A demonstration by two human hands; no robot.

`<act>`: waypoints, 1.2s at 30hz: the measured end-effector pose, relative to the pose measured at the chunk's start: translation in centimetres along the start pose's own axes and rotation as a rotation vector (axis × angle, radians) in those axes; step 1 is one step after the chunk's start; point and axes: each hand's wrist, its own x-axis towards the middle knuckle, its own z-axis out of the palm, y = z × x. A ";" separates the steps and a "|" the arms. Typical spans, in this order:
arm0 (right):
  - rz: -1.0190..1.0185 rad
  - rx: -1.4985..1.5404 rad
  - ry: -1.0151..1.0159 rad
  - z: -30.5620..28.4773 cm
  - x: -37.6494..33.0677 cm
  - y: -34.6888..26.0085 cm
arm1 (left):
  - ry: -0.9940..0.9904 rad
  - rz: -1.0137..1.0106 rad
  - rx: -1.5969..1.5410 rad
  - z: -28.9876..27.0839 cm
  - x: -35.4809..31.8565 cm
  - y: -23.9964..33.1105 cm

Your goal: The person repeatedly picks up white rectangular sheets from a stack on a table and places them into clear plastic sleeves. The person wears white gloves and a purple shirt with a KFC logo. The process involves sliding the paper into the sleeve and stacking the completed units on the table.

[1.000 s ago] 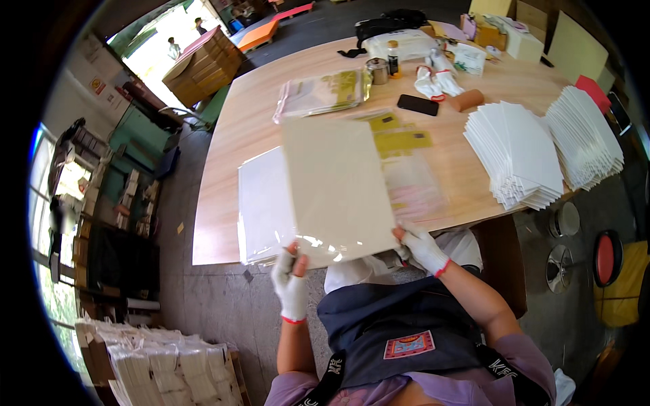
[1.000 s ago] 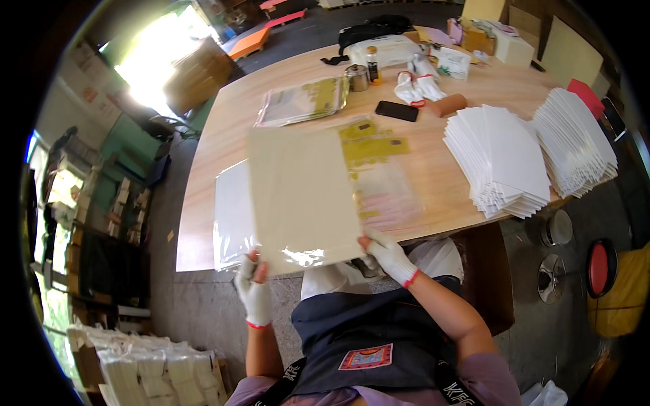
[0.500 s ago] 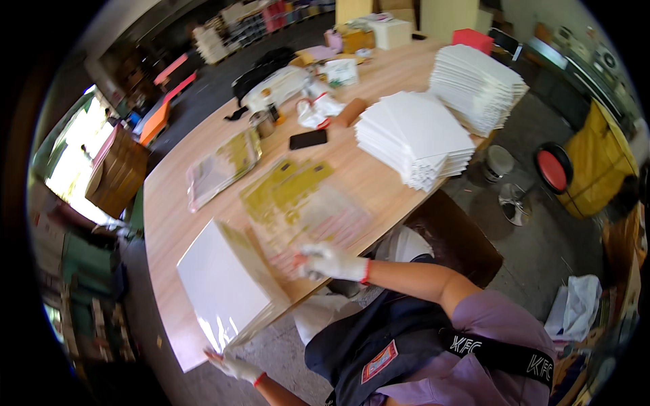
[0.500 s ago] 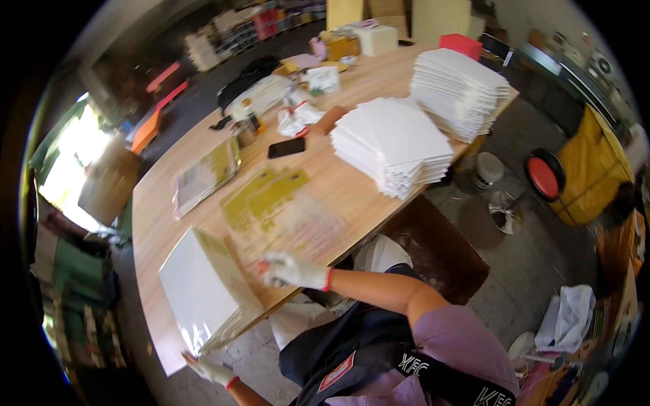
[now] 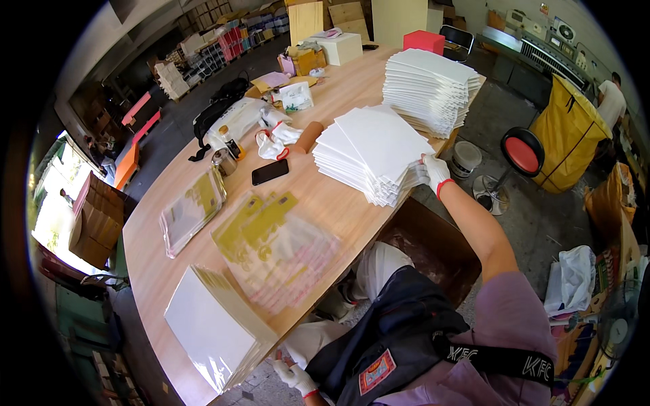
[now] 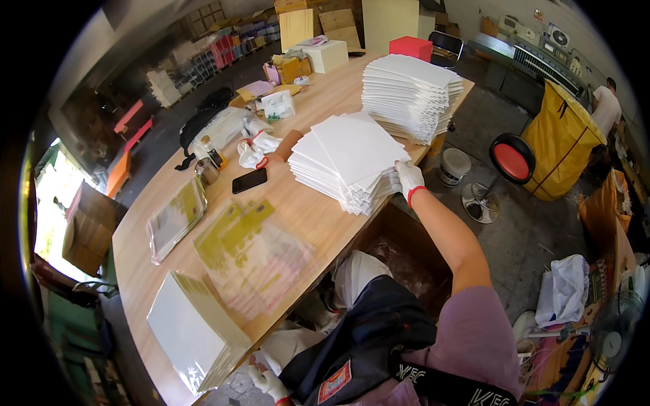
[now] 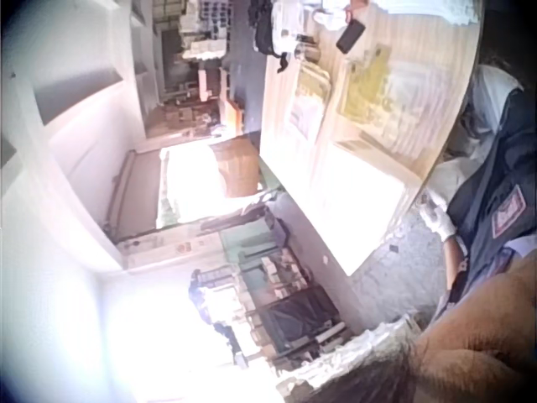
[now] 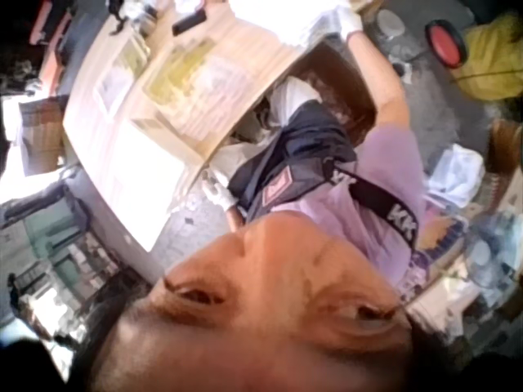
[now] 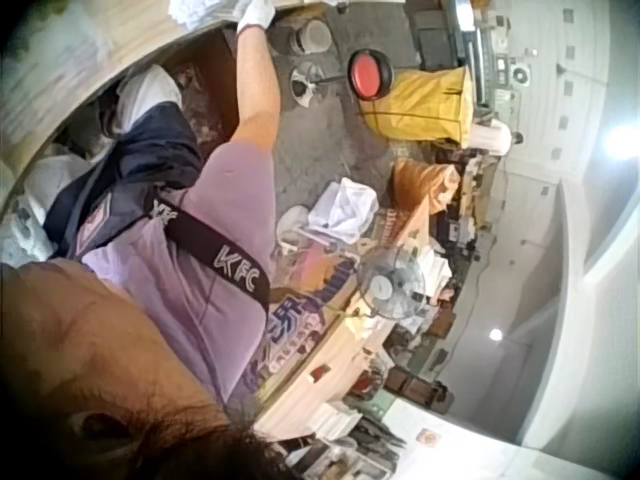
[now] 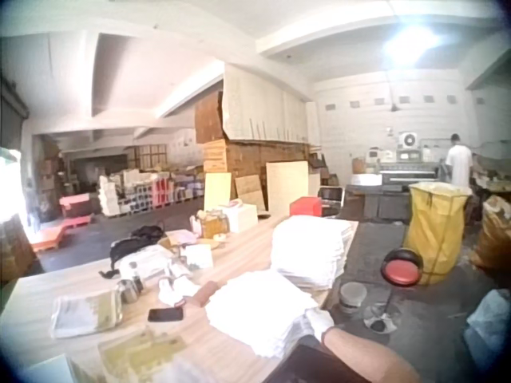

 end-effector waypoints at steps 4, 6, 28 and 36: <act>-0.176 0.027 0.066 1.0 -0.3 0.4 | -0.182 0.241 0.079 2.0 2.3 5.4; -0.225 0.053 0.104 1.2 -0.3 0.0 | -0.268 0.480 0.086 3.1 4.4 9.0; 0.329 0.088 -0.831 -2.5 -16.0 5.4 | -0.498 0.406 0.587 12.6 16.8 12.1; 0.406 -0.073 -0.746 -3.8 -19.3 8.6 | -0.532 0.403 0.593 12.4 15.6 12.6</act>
